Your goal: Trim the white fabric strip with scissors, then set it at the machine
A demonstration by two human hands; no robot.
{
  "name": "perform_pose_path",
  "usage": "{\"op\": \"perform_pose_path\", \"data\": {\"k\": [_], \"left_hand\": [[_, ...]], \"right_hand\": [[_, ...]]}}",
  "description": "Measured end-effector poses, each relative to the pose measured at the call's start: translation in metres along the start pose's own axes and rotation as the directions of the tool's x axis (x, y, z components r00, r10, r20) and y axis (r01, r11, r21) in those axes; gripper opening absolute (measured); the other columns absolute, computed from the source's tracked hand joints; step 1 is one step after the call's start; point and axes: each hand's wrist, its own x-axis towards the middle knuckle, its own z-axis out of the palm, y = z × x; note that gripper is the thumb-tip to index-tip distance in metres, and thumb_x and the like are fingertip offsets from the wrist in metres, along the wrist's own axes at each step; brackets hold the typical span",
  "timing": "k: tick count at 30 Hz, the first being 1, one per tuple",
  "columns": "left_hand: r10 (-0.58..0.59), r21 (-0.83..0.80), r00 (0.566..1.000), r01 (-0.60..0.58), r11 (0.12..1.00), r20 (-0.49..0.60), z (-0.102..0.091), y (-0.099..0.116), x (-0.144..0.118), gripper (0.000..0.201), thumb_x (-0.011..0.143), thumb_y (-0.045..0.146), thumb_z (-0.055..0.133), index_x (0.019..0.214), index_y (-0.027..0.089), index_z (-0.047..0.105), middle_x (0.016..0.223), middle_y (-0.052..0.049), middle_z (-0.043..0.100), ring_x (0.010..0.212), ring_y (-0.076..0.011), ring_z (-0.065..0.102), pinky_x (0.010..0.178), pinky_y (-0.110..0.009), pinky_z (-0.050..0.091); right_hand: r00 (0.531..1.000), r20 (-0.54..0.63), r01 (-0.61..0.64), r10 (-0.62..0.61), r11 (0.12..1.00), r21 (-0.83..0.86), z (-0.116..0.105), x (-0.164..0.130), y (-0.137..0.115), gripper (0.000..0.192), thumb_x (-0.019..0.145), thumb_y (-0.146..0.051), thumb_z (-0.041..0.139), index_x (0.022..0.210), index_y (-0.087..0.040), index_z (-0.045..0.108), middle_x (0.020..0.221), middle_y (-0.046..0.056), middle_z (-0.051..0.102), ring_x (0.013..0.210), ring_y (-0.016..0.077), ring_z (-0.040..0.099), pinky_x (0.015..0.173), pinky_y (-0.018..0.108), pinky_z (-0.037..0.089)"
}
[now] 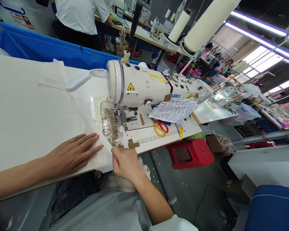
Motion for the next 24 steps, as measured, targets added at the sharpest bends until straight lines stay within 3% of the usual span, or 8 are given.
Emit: {"op": "perform_pose_path", "data": {"k": [7,14,24], "left_hand": [[-0.007,0.008,0.999,0.007,1.0,-0.052,-0.007,-0.004,0.006,0.034,0.092,0.017,0.045,0.122,0.013,0.062,0.128,-0.014,0.062,0.124,-0.0284,0.051,0.109,-0.048,0.037],[0.001,-0.069,0.999,-0.005,0.998,-0.05,0.001,0.003,0.001,0.034,0.095,0.022,0.046,0.124,0.013,0.061,0.129,-0.013,0.062,0.127,-0.0271,0.05,0.113,-0.048,0.03],[0.023,-0.048,1.0,-0.023,0.999,-0.001,-0.006,0.003,0.003,0.036,0.091,0.022,0.052,0.124,0.012,0.061,0.13,-0.017,0.061,0.125,-0.0312,0.051,0.108,-0.05,0.037]], "right_hand": [[0.997,-0.047,-0.062,0.063,0.998,0.016,0.009,0.018,-0.009,0.008,0.09,-0.018,0.044,0.089,-0.02,0.052,0.077,0.001,0.068,0.067,0.0161,0.062,0.055,0.027,0.026],[0.979,-0.165,-0.084,0.117,0.977,0.196,0.018,0.026,-0.01,0.015,0.096,-0.022,0.039,0.102,-0.019,0.053,0.084,0.001,0.072,0.074,0.0161,0.068,0.061,0.024,0.035],[0.991,-0.11,-0.061,0.073,0.992,0.112,0.017,0.033,-0.014,0.013,0.095,-0.021,0.041,0.1,-0.02,0.053,0.087,0.001,0.072,0.076,0.0166,0.067,0.059,0.026,0.033]]}}
